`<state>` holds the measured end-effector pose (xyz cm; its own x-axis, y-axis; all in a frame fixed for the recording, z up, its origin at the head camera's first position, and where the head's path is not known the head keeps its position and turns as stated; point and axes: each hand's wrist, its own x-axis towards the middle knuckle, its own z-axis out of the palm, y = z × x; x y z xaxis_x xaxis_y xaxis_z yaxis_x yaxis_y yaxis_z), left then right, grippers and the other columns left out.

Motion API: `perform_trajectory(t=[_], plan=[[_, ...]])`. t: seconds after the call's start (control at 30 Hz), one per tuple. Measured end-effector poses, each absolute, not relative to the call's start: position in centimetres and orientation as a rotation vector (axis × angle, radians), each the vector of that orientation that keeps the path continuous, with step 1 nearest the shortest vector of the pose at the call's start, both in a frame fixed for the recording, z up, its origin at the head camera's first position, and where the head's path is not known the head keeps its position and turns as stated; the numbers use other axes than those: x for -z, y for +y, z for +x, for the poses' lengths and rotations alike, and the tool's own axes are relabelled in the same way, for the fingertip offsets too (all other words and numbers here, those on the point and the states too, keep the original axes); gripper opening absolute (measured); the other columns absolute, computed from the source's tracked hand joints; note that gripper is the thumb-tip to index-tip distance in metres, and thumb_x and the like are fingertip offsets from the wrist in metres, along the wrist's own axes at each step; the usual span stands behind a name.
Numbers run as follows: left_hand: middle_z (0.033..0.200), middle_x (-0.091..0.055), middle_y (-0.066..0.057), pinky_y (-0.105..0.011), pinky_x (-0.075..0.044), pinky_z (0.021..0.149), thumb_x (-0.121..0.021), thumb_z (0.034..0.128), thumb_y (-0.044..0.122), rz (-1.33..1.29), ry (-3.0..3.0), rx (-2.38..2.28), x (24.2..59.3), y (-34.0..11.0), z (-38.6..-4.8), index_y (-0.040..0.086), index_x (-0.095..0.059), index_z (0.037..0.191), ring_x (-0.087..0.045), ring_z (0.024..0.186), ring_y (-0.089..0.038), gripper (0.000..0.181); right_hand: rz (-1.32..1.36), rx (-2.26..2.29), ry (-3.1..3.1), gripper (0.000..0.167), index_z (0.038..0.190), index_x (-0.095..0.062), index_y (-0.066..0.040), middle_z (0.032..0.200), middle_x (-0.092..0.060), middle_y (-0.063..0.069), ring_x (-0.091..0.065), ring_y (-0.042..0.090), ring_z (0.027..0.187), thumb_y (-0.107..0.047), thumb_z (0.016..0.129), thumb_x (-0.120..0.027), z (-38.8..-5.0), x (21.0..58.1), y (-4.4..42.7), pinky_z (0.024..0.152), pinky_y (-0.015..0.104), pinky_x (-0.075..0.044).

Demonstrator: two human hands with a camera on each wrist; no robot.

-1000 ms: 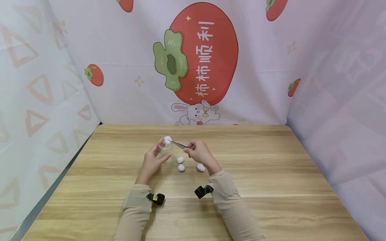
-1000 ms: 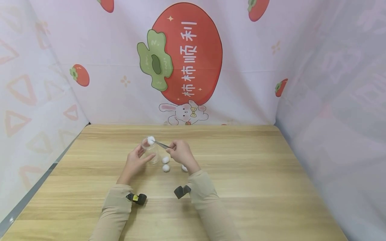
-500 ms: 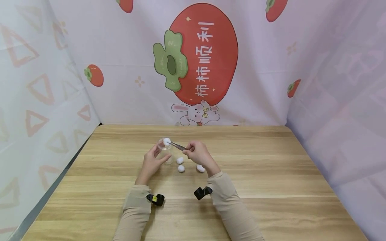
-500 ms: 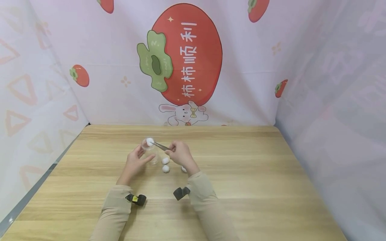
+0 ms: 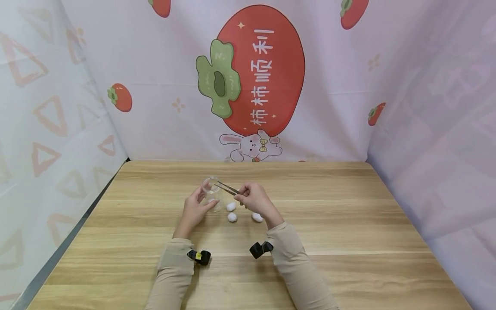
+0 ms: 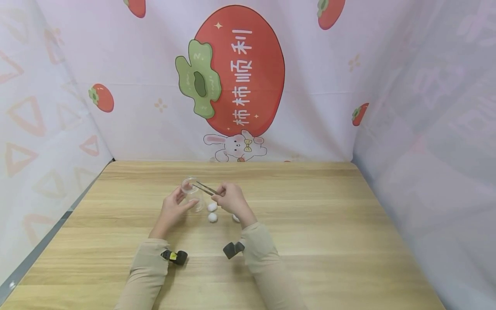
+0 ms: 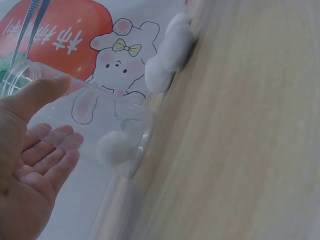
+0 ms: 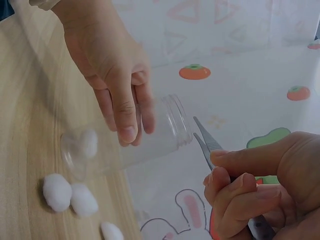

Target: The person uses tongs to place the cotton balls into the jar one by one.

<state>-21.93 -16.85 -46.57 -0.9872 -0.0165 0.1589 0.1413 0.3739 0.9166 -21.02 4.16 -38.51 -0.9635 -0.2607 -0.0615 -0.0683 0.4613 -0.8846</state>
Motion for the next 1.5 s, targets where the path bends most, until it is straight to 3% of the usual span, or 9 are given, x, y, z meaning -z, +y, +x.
perform_trajectory(t=[0.43,0.77,1.5], plan=[[0.141,-0.053,-0.020,-0.038,-0.041,0.118,-0.077,0.0812,0.013,-0.108,-2.489,1.690,46.7,-16.8,-22.1,0.000,-0.044,0.141,-0.050,0.134,-0.035,0.069,-0.257,1.520,2.490,0.014,0.081,-0.055,-0.003,0.060,-0.054,-0.001,-0.045,0.008,0.049,-0.007,0.088,-0.067,-20.8,38.9,5.0,0.044,0.014,-0.040],[0.139,-0.054,-0.022,-0.039,-0.042,0.116,-0.077,0.0801,0.010,-0.135,-2.475,1.670,47.0,-16.9,-22.1,-0.003,-0.046,0.138,-0.050,0.133,-0.037,0.067,-0.182,1.579,2.423,0.011,0.089,-0.060,-0.001,0.066,-0.058,0.004,-0.044,0.009,0.050,-0.011,0.091,-0.064,-20.2,39.4,6.6,0.044,0.016,-0.037],[0.141,-0.052,-0.021,-0.038,-0.040,0.118,-0.076,0.0825,0.013,-0.150,-2.512,1.662,46.7,-17.0,-22.0,-0.004,-0.044,0.139,-0.048,0.135,-0.036,0.067,-0.099,1.585,2.430,0.012,0.091,-0.058,0.000,0.064,-0.054,0.000,-0.042,0.009,0.050,-0.011,0.093,-0.061,-20.1,40.1,10.1,0.043,0.014,-0.035]])
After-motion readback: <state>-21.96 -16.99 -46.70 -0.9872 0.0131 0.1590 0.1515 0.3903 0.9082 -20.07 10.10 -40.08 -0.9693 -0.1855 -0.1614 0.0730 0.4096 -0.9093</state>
